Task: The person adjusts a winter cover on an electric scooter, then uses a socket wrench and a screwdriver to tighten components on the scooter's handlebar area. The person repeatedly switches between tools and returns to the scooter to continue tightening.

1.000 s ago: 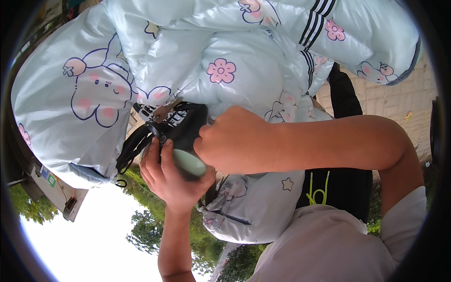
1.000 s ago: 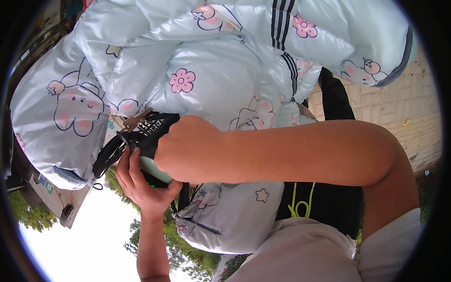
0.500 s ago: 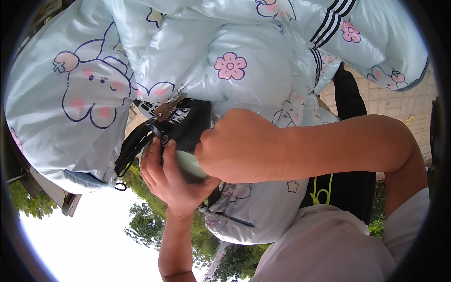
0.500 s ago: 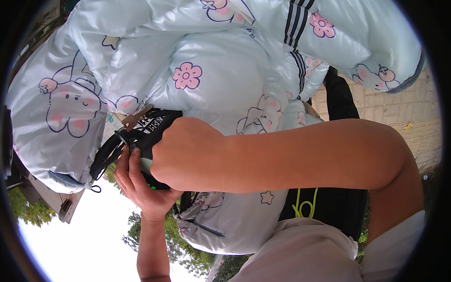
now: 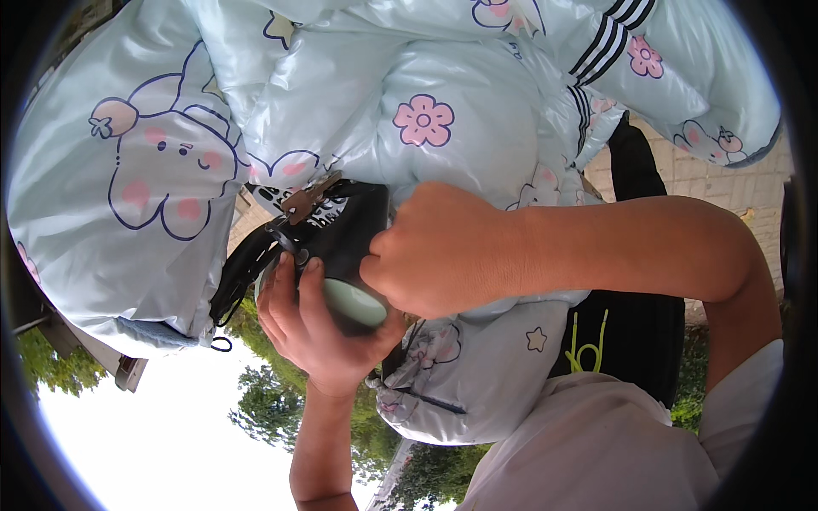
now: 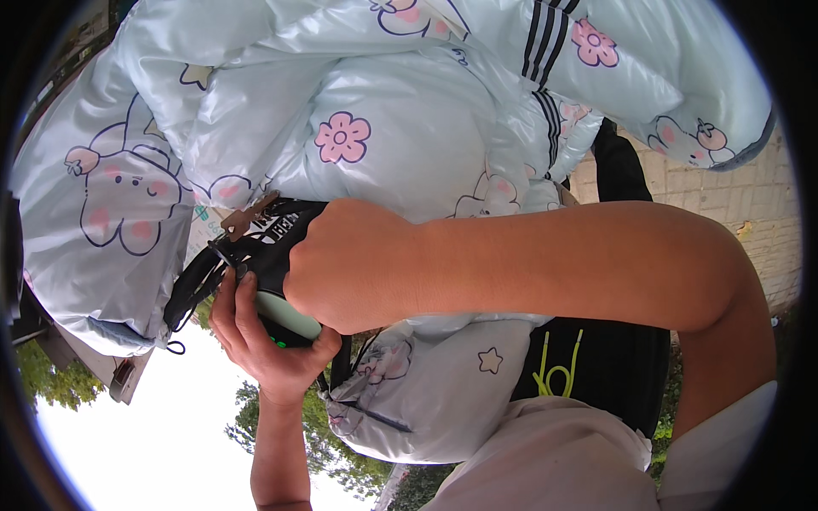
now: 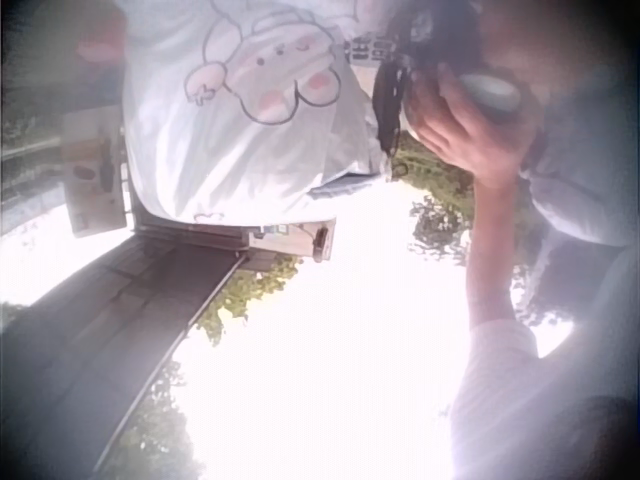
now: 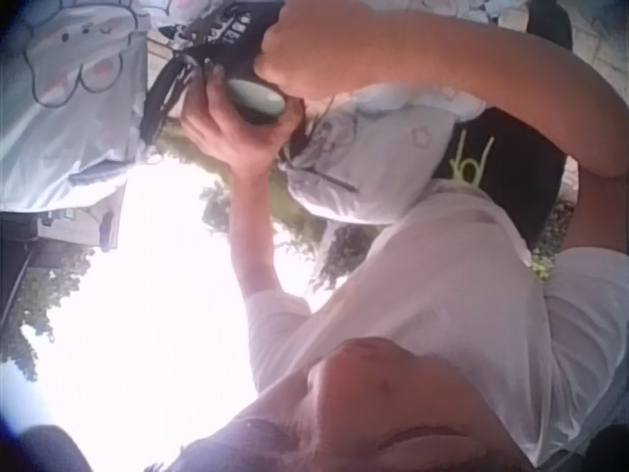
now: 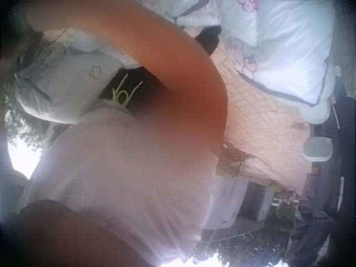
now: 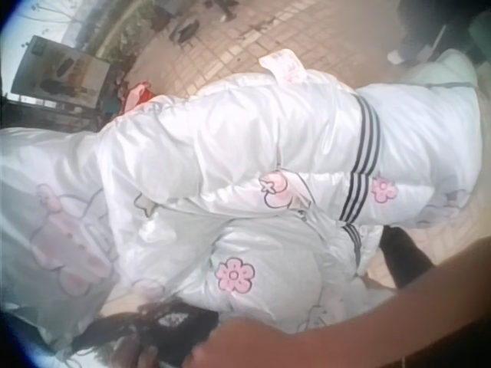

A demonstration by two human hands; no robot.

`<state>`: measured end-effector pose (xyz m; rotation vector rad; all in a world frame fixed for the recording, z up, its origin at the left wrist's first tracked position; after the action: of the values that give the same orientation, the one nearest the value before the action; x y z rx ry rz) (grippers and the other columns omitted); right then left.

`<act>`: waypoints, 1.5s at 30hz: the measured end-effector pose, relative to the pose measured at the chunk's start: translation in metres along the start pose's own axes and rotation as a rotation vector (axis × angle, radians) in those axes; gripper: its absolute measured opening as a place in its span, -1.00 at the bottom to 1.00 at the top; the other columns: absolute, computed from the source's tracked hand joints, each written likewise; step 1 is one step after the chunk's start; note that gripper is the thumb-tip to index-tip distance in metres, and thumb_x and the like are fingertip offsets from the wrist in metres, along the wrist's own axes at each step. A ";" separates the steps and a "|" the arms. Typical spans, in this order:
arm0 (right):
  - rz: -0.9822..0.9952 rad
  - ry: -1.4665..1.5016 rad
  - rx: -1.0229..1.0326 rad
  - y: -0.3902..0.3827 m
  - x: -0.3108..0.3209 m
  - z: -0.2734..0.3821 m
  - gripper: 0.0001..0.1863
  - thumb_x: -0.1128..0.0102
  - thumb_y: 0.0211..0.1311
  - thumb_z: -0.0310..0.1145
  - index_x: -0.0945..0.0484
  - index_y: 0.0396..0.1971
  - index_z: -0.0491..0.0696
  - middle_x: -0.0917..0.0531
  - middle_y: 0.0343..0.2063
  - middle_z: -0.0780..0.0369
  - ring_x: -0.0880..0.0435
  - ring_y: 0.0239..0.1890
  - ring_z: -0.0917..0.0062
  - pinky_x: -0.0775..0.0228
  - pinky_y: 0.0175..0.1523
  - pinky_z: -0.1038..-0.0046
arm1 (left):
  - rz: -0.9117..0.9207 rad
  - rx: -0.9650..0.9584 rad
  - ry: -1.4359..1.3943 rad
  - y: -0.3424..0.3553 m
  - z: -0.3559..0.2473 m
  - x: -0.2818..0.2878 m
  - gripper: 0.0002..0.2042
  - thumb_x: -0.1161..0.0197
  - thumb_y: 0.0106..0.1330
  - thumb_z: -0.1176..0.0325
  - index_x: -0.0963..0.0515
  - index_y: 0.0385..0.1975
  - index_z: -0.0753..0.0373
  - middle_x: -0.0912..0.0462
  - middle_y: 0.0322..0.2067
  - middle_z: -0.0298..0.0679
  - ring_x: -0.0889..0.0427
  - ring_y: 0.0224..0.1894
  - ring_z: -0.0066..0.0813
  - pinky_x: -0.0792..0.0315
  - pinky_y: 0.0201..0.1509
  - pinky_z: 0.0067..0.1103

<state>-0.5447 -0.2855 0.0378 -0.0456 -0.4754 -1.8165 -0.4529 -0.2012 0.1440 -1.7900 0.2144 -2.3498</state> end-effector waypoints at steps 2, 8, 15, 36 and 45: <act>-0.005 0.010 0.000 -0.001 -0.003 -0.001 -0.88 -0.27 -0.30 -0.34 -0.58 -0.75 -0.07 -0.63 -0.71 0.19 -0.67 -0.62 0.28 -0.46 -0.54 0.30 | -0.048 0.003 -0.019 0.000 -0.001 -0.001 -0.27 -0.33 -0.01 -0.16 -0.46 0.01 0.36 -0.49 0.01 0.06 -0.52 -0.04 0.03 -0.41 0.03 -0.19; 0.057 -0.010 -0.017 0.003 0.002 0.001 -0.86 -0.27 -0.20 -0.30 -0.55 -0.69 -0.03 -0.60 -0.71 0.25 -0.66 -0.65 0.29 -0.39 -0.61 0.29 | -0.036 -0.001 -0.033 0.001 0.000 0.001 -0.25 -0.33 0.00 -0.19 -0.47 0.02 0.37 -0.49 0.00 0.07 -0.52 -0.03 0.04 -0.41 0.02 -0.19; 0.076 -0.079 -0.012 0.006 0.012 0.020 -0.87 -0.28 -0.25 -0.34 -0.57 -0.70 -0.07 -0.60 -0.73 0.21 -0.67 -0.65 0.30 -0.40 -0.62 0.31 | -0.073 -0.002 -0.067 0.002 0.001 0.001 -0.26 -0.30 0.02 -0.23 -0.50 -0.02 0.37 -0.51 -0.01 0.09 -0.54 -0.07 0.08 -0.41 0.04 -0.13; -0.098 -0.259 -0.103 0.006 0.014 0.024 -0.89 -0.22 -0.09 -0.36 -0.56 -0.58 -0.07 -0.61 -0.59 0.23 -0.66 -0.59 0.32 -0.45 -0.53 0.29 | -0.120 0.063 -0.201 -0.002 0.006 0.013 -0.28 -0.43 -0.14 0.00 -0.45 0.07 0.23 -0.46 0.06 -0.03 -0.47 0.03 0.02 -0.29 0.15 -0.16; -0.041 0.047 -0.192 0.020 0.005 0.011 -0.66 -0.18 0.12 -0.14 -0.53 -0.68 -0.09 -0.56 -0.69 0.16 -0.61 -0.59 0.18 -0.43 -0.49 0.20 | -0.162 0.067 -0.251 -0.008 0.009 0.014 -0.31 -0.42 -0.12 0.00 -0.46 0.05 0.22 -0.47 0.06 -0.05 -0.48 0.05 -0.05 -0.30 0.15 -0.17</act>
<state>-0.5302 -0.2903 0.0551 -0.1261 -0.2696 -1.8943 -0.4479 -0.1968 0.1616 -2.1163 -0.0451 -2.1726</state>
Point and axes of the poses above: each hand's wrist, its own y-axis towards the middle knuckle, its own x-axis out of the back of the hand, z = x × y, the point moved 4 cm from there along y, towards the middle knuckle
